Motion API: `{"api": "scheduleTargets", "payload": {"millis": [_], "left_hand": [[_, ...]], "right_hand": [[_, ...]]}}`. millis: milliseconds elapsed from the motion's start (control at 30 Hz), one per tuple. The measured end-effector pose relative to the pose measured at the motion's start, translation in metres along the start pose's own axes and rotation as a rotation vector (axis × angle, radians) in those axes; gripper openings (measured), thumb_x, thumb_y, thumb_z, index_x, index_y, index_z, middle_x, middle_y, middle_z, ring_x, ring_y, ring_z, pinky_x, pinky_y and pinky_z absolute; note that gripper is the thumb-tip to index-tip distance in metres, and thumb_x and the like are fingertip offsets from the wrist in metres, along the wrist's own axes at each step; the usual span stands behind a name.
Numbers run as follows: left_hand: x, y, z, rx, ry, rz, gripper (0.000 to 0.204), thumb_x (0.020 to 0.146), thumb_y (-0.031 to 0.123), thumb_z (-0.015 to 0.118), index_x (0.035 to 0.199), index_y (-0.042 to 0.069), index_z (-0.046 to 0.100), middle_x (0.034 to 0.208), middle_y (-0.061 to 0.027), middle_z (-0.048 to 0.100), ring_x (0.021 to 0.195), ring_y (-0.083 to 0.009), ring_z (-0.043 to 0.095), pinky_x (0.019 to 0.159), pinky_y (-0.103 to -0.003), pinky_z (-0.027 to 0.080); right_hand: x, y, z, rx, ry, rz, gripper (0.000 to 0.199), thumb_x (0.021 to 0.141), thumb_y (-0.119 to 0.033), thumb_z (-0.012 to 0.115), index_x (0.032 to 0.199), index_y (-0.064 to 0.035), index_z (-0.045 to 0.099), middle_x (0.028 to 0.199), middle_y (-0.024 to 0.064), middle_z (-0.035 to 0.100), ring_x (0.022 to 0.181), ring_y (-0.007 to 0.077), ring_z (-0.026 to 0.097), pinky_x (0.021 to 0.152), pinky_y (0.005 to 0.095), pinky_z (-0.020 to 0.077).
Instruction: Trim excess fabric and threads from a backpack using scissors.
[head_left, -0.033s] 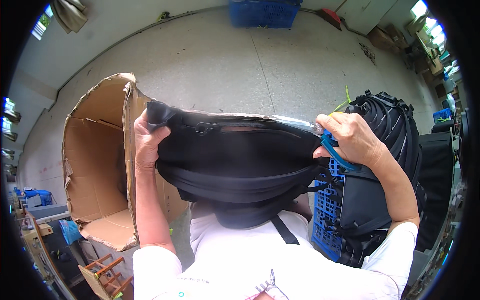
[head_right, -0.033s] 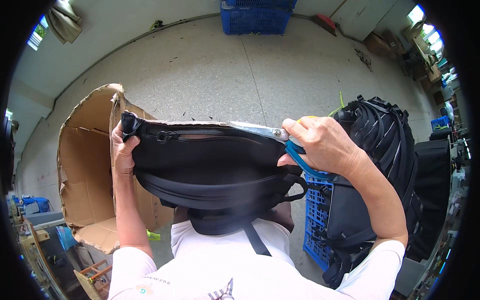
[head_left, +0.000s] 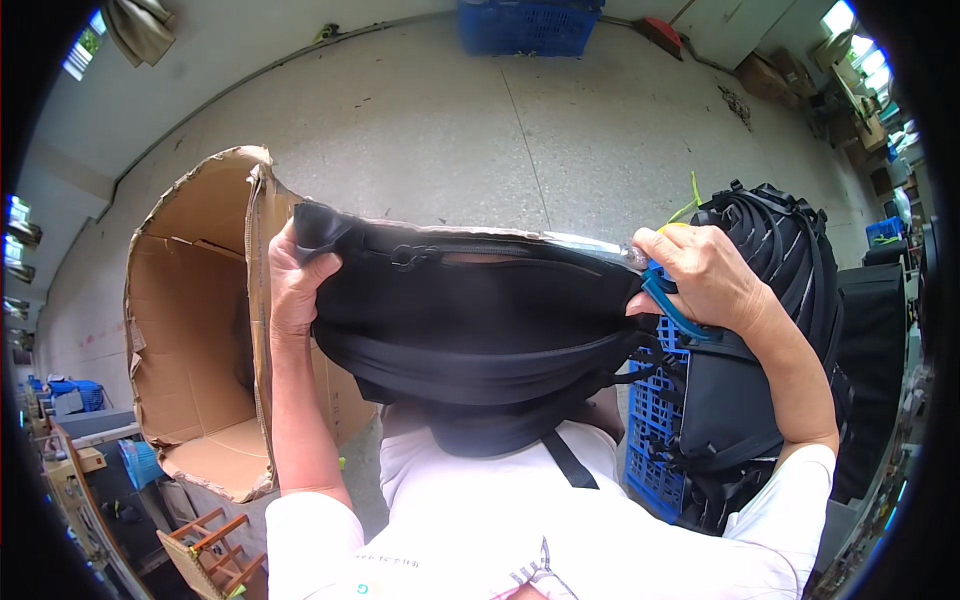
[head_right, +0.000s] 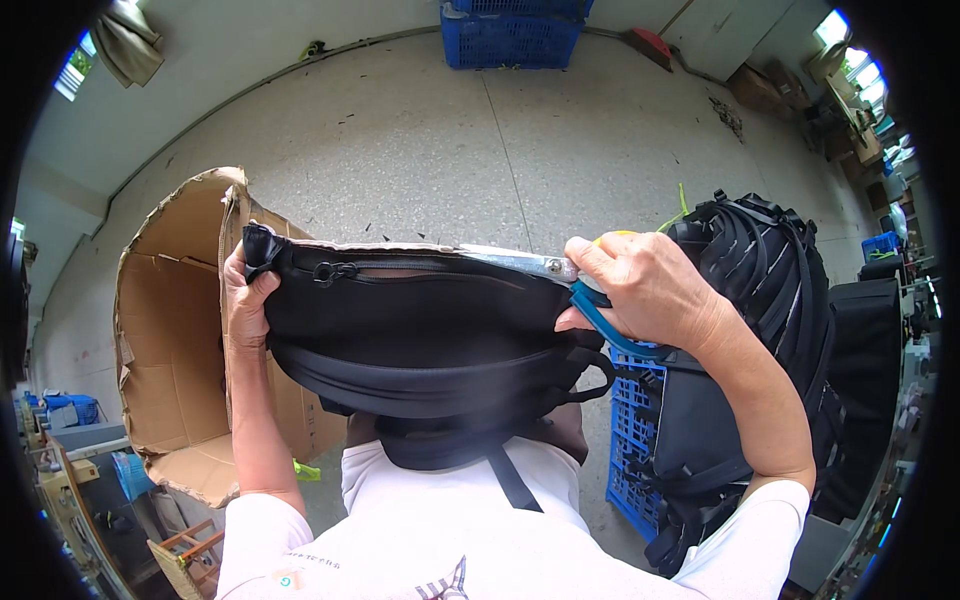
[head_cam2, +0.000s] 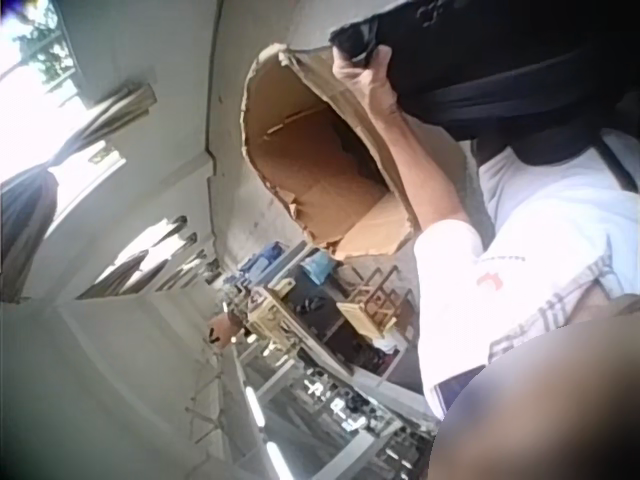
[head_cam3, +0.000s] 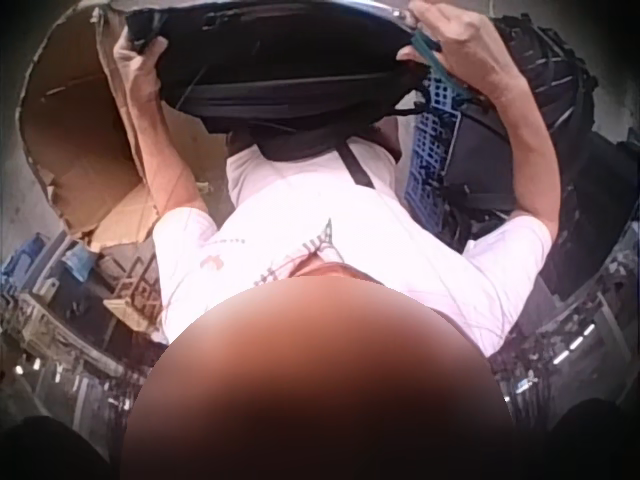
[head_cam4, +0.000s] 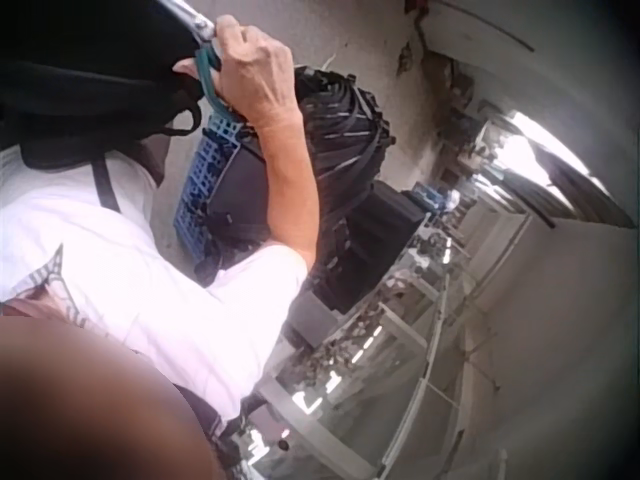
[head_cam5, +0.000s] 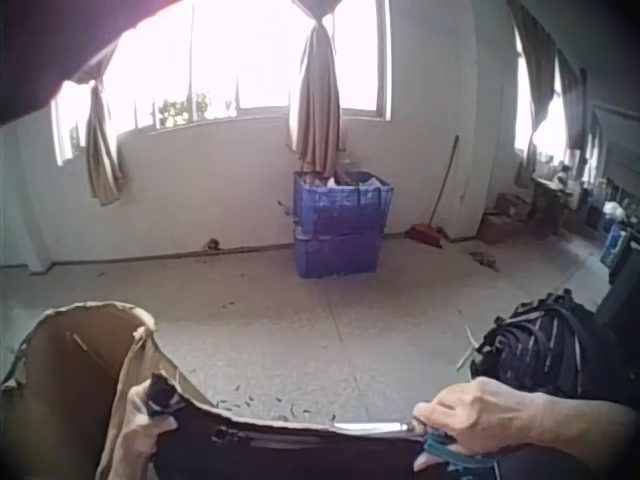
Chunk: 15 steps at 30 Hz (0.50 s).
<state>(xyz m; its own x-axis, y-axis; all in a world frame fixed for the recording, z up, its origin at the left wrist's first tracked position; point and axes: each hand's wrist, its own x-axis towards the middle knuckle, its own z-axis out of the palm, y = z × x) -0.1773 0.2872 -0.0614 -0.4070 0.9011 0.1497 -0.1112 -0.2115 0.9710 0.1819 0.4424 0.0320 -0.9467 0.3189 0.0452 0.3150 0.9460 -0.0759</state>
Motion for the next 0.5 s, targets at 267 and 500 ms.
{"api": "scheduleTargets", "payload": {"millis": [267,500], "left_hand": [[-0.001,-0.001,-0.003,-0.023,-0.018,-0.005,0.045,0.059,0.021,0.081,0.094,0.004,0.059,0.085,0.0002,0.060,0.080,-0.0103,0.055,0.075,-0.023,0.042],[-0.005,0.004,-0.001,-0.070,-0.022,0.050,0.043,0.057,0.016,0.082,0.093,0.004,0.060,0.083,0.0000,0.061,0.078,-0.0110,0.056,0.074,-0.024,0.043]], "right_hand": [[0.007,-0.003,-0.009,0.139,0.027,0.006,0.055,0.068,-0.053,0.067,0.092,-0.0049,0.054,0.068,0.0092,0.056,0.062,0.0230,0.058,0.053,0.0312,0.0469],[0.030,-0.011,-0.015,0.189,-0.053,-0.034,0.067,0.065,-0.061,0.065,0.098,-0.0038,0.055,0.081,0.0145,0.058,0.080,0.0271,0.058,0.067,0.0356,0.0481]]}}
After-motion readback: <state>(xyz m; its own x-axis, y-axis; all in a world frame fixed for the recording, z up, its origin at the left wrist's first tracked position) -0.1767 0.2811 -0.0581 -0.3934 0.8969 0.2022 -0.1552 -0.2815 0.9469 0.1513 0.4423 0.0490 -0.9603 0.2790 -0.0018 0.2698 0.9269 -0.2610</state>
